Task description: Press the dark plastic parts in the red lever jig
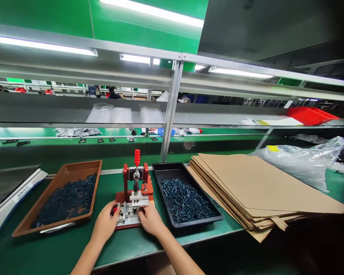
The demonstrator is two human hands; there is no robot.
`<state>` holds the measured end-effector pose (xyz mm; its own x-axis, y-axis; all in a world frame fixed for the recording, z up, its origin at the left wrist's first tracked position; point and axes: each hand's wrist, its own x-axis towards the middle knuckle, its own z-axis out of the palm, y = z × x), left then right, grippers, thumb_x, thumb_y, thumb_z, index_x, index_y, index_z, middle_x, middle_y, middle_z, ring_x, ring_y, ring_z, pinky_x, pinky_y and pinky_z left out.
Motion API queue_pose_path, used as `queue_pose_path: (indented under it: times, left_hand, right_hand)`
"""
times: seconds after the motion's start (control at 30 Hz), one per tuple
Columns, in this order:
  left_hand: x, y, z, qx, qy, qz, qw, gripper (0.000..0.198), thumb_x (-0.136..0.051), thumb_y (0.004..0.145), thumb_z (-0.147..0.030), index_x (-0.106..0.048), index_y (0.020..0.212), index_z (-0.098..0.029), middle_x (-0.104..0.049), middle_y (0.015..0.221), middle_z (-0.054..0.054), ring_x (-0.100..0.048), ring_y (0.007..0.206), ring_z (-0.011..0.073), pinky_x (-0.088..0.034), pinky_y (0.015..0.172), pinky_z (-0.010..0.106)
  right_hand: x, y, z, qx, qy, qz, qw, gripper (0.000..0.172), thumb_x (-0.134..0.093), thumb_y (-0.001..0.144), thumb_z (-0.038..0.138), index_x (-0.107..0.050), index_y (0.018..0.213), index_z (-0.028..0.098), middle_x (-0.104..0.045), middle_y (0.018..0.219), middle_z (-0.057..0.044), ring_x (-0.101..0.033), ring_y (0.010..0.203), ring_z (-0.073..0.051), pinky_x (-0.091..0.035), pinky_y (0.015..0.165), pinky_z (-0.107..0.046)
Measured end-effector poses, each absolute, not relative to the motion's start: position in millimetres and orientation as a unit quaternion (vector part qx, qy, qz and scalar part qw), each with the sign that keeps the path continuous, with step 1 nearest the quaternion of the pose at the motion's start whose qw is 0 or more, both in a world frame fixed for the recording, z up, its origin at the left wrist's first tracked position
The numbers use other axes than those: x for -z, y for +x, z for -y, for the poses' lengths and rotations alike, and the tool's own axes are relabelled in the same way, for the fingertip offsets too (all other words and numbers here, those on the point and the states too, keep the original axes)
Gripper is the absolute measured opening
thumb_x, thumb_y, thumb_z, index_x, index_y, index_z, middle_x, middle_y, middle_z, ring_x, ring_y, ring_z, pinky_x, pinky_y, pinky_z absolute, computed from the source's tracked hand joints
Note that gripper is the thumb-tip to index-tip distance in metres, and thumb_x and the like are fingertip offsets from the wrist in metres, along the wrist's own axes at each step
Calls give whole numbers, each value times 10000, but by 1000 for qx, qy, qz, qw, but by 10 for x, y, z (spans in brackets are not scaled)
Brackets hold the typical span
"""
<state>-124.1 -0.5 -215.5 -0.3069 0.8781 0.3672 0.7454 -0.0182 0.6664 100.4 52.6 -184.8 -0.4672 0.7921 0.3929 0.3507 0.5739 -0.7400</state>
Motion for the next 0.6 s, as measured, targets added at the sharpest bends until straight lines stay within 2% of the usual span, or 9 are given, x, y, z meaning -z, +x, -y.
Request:
queue_pose_path:
  times: [0.1, 0.2, 0.3, 0.43, 0.5, 0.6]
  left_hand:
    - [2109, -1162, 58, -397, 556, -730, 37, 420, -484, 888, -521, -727, 992, -195, -760, 1111, 122, -700, 1066, 332, -521, 1024, 514]
    - [2019, -1102, 69, -408, 573, -709, 46, 366, -520, 872, -478, -747, 977, -210, -763, 1109, 116, -665, 1156, 347, -476, 1084, 533]
    - [1990, -1109, 38, -466, 571, -660, 147, 401, -521, 874, -506, -745, 1062, -232, -744, 1205, 95, -650, 1208, 320, -472, 1106, 497]
    - [2050, -1140, 4, -635, 399, -578, 321, 671, -368, 874, -743, -707, 1015, -181, -778, 1059, 135, -722, 1057, 311, -533, 1025, 492]
    - [2068, -1134, 4, -697, 322, -527, 365, 754, -336, 845, -819, -676, 979, -161, -782, 995, 146, -742, 991, 303, -557, 984, 477]
    - [2053, -1114, 22, -720, 296, -500, 379, 745, -398, 806, -844, -644, 974, -161, -786, 945, 141, -751, 928, 296, -574, 924, 457]
  right_hand:
    - [1846, 1017, -484, -320, -315, 807, 384, 390, -546, 878, 133, -709, 1217, 238, -718, 1199, -73, -643, 1153, -253, -469, 1063, -420]
    - [1890, 1025, -459, -338, -309, 801, 386, 380, -531, 859, 121, -738, 1152, 246, -736, 1155, -63, -656, 1141, -257, -486, 1049, -426]
    - [1989, 1053, -476, -319, -332, 804, 377, 325, -535, 870, 159, -751, 1102, 231, -745, 1126, -77, -676, 1100, -267, -508, 1020, -431]
    - [2084, 1116, -497, -267, -358, 815, 370, 266, -579, 884, 252, -755, 1079, 208, -757, 1053, -108, -700, 1032, -292, -538, 971, -446]
    - [2067, 1123, -498, -264, -369, 811, 370, 250, -582, 884, 281, -760, 1035, 191, -762, 1024, -124, -712, 987, -301, -555, 935, -451]
    - [1990, 1077, -504, -303, -375, 801, 357, 231, -581, 873, 305, -756, 938, 168, -770, 938, -131, -731, 906, -301, -577, 877, -443]
